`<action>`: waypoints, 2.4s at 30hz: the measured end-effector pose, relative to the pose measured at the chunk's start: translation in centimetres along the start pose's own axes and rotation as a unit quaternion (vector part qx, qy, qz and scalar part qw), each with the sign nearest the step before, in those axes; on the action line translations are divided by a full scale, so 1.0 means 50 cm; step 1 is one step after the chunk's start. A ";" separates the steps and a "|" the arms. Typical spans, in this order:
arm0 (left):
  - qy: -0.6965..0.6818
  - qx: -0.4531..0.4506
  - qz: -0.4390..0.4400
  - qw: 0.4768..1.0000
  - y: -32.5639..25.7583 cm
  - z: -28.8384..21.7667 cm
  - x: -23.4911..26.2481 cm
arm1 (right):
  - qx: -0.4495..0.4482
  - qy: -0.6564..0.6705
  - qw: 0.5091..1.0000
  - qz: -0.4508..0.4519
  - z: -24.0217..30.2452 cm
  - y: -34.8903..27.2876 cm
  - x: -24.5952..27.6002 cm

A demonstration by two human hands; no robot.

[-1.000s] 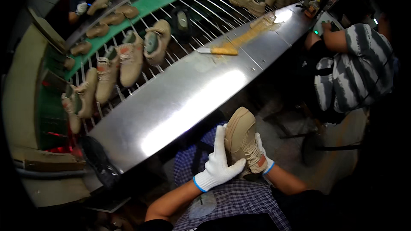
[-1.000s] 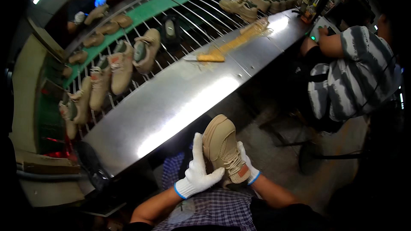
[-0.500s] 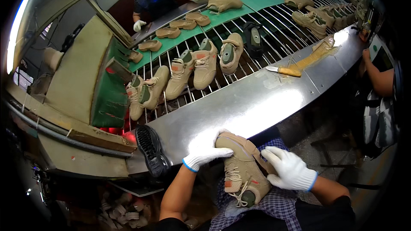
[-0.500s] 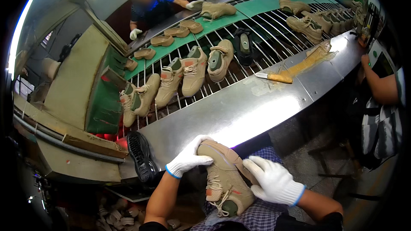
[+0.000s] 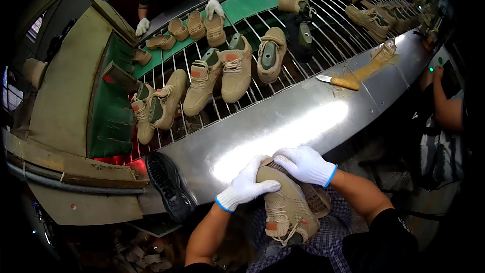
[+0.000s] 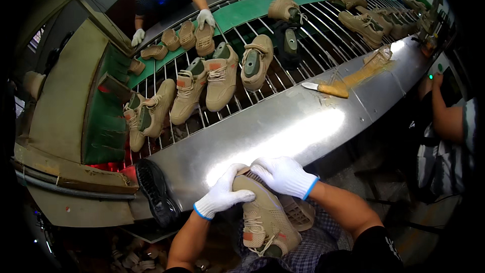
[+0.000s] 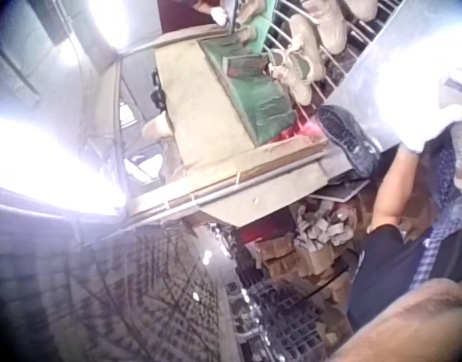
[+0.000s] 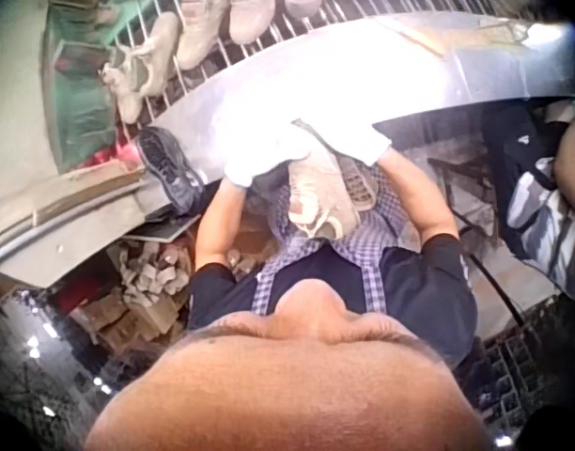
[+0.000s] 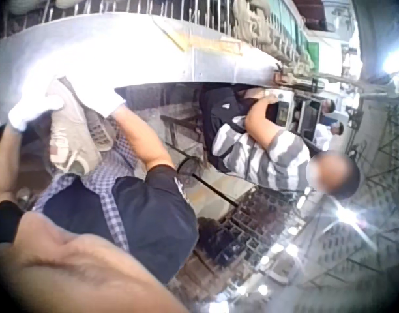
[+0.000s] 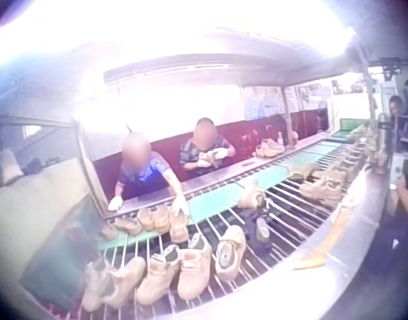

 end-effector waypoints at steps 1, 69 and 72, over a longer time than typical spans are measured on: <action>0.006 -0.002 -0.004 1.000 0.000 0.000 -0.001 | -0.004 -0.010 1.000 -0.003 0.005 -0.013 0.000; -0.246 -0.117 -0.259 0.927 -0.058 -0.086 -0.073 | -0.101 0.285 0.941 0.150 0.054 -0.160 -0.033; -0.218 -0.146 -0.265 0.928 -0.064 -0.101 -0.080 | 0.006 0.223 0.968 0.110 0.092 -0.112 0.003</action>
Point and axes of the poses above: each hand's wrist, its own y-axis towards the middle knuckle, its own x-axis out of the back of the hand, z = x × y, the point moved 3 cm from there along y, towards the middle knuckle, and after that the axes turned 7 degrees about -x, right-handed, at the moved point
